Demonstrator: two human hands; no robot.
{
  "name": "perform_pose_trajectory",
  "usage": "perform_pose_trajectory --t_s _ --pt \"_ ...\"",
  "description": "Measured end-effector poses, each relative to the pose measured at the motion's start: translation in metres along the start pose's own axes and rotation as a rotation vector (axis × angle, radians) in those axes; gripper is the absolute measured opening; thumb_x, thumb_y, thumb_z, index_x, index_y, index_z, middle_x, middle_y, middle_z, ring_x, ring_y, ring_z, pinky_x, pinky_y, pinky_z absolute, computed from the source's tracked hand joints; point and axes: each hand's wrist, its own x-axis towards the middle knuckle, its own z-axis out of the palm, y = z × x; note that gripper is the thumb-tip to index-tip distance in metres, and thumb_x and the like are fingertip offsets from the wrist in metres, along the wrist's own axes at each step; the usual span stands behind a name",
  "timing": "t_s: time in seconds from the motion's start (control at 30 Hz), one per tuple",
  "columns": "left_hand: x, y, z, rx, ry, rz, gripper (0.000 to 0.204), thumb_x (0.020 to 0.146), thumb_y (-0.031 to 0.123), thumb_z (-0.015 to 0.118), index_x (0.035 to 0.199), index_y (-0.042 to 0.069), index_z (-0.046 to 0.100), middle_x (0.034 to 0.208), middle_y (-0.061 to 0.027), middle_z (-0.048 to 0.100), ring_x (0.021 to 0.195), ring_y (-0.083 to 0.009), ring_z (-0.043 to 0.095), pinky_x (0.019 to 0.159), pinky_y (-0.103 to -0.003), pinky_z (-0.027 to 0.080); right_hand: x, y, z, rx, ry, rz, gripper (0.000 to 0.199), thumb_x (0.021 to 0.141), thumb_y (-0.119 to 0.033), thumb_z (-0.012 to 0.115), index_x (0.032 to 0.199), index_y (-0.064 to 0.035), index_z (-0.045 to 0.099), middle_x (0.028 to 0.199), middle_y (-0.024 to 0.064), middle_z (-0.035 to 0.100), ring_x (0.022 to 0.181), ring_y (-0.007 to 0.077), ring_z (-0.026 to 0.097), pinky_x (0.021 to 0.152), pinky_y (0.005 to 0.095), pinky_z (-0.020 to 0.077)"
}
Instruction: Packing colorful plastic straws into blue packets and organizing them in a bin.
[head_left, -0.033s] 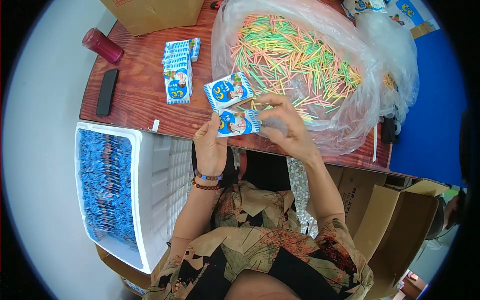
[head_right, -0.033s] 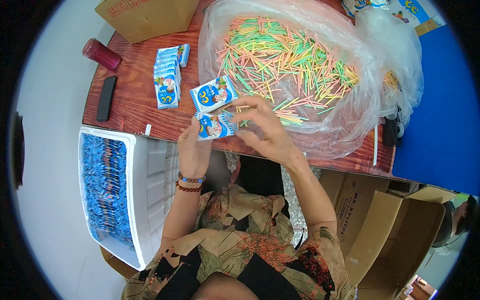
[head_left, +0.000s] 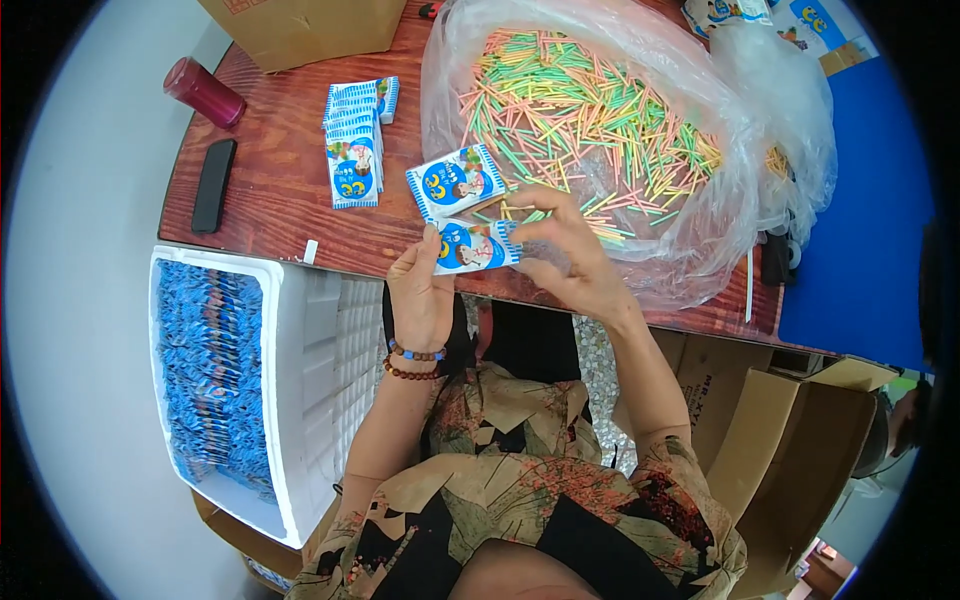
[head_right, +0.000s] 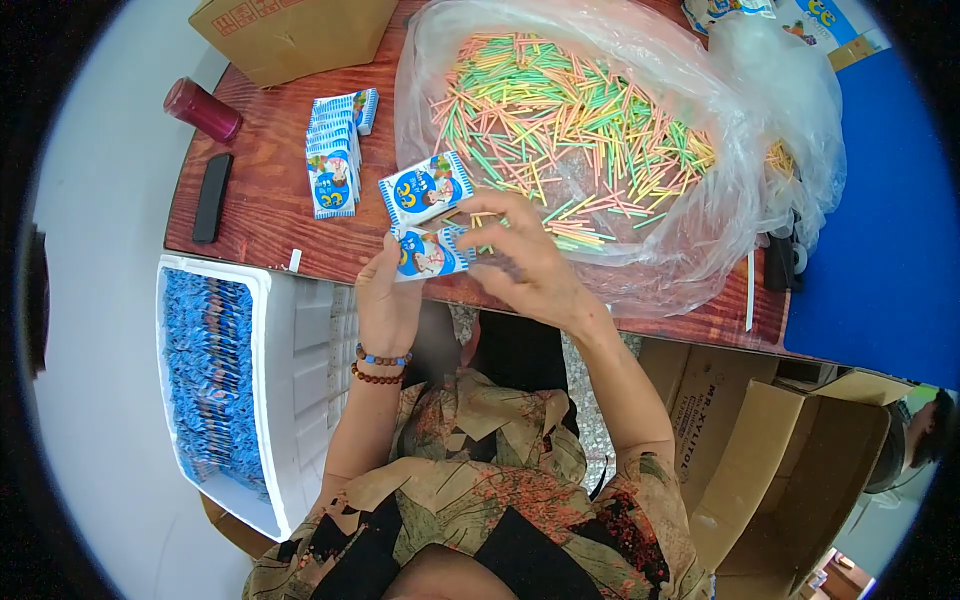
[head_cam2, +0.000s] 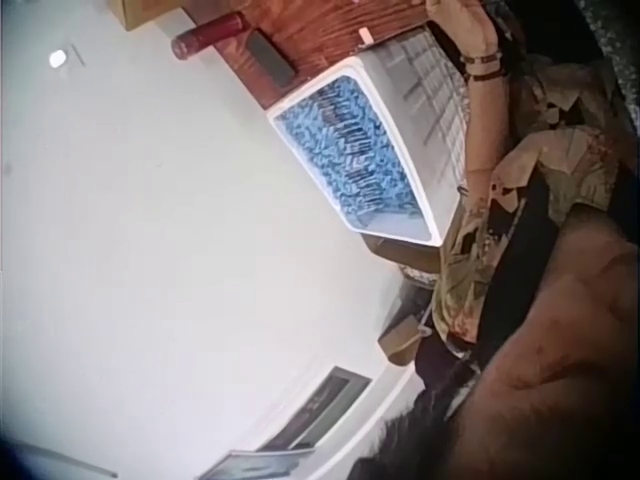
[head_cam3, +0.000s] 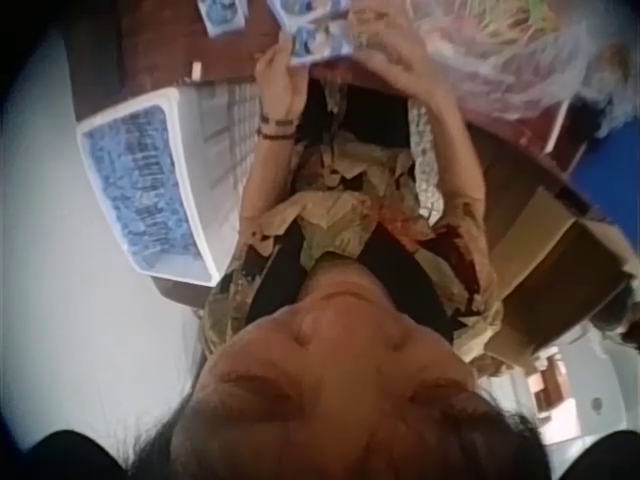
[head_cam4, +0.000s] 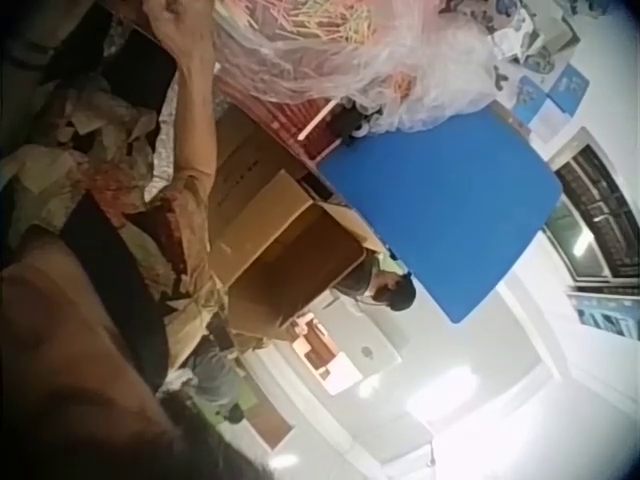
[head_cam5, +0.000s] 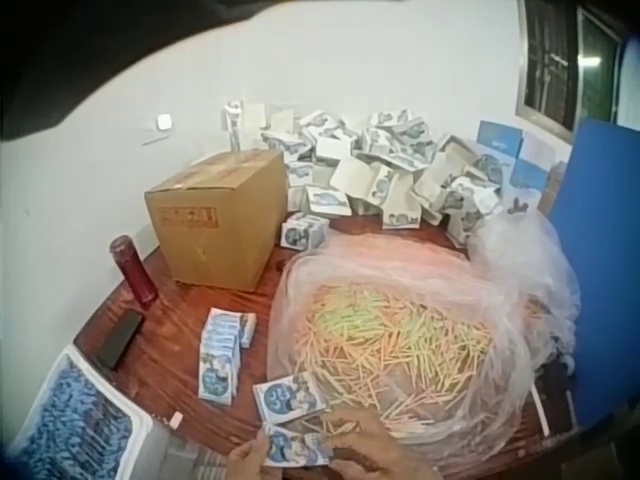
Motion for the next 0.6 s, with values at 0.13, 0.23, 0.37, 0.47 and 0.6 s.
perform_pose_trajectory --t_s 0.13,0.23,0.37,0.47,0.6 --pt "0.0 -0.004 -0.005 0.025 -0.01 -0.026 0.015 0.095 0.012 0.057 0.093 0.001 0.066 0.097 -0.007 0.068 0.088 -0.0119 0.064 0.082 -0.029 0.052 0.01 0.0 0.002 -0.307 -0.171 -0.118 0.022 0.077 -0.006 0.063 0.1 -0.0046 0.066 0.131 0.0161 0.049 0.127 0.0367 0.04 0.105 0.0472 0.0307" --pt "-0.002 -0.006 0.001 0.036 -0.011 -0.062 0.016 0.096 0.013 0.057 0.094 0.0 0.066 0.097 -0.0068 0.068 0.087 -0.0118 0.064 0.081 -0.029 0.052 0.009 0.005 0.009 -0.274 -0.197 -0.165 0.02 0.078 -0.009 0.064 0.098 -0.0045 0.068 0.135 0.014 0.048 0.128 0.0371 0.039 0.105 0.0482 0.0303" --pt "-0.01 -0.007 0.007 0.06 0.009 -0.017 0.021 0.097 0.017 0.055 0.093 0.0 0.066 0.096 -0.0069 0.068 0.085 -0.0115 0.064 0.079 -0.028 0.051 0.007 0.005 0.011 -0.23 -0.168 -0.131 0.023 0.079 -0.015 0.067 0.1 -0.005 0.068 0.136 0.0123 0.049 0.129 0.0362 0.039 0.105 0.0475 0.0317" --pt "-0.007 -0.008 0.002 0.095 0.034 0.048 0.025 0.098 0.019 0.053 0.09 -0.001 0.065 0.094 -0.0075 0.068 0.084 -0.012 0.064 0.077 -0.028 0.051 0.006 -0.002 0.015 -0.343 -0.129 -0.143 0.026 0.079 -0.02 0.07 0.1 -0.0055 0.069 0.133 0.0107 0.052 0.129 0.0339 0.04 0.104 0.0462 0.0333" --pt "-0.01 -0.012 0.002 0.139 0.042 0.08 0.027 0.098 0.019 0.053 0.082 0.001 0.066 0.086 -0.0048 0.066 0.08 -0.0085 0.061 0.075 -0.027 0.05 -0.003 0.0 0.014 -0.187 -0.187 -0.119 0.022 0.079 -0.022 0.072 0.094 -0.0058 0.072 0.127 0.007 0.057 0.126 0.0301 0.045 0.102 0.0435 0.0354"
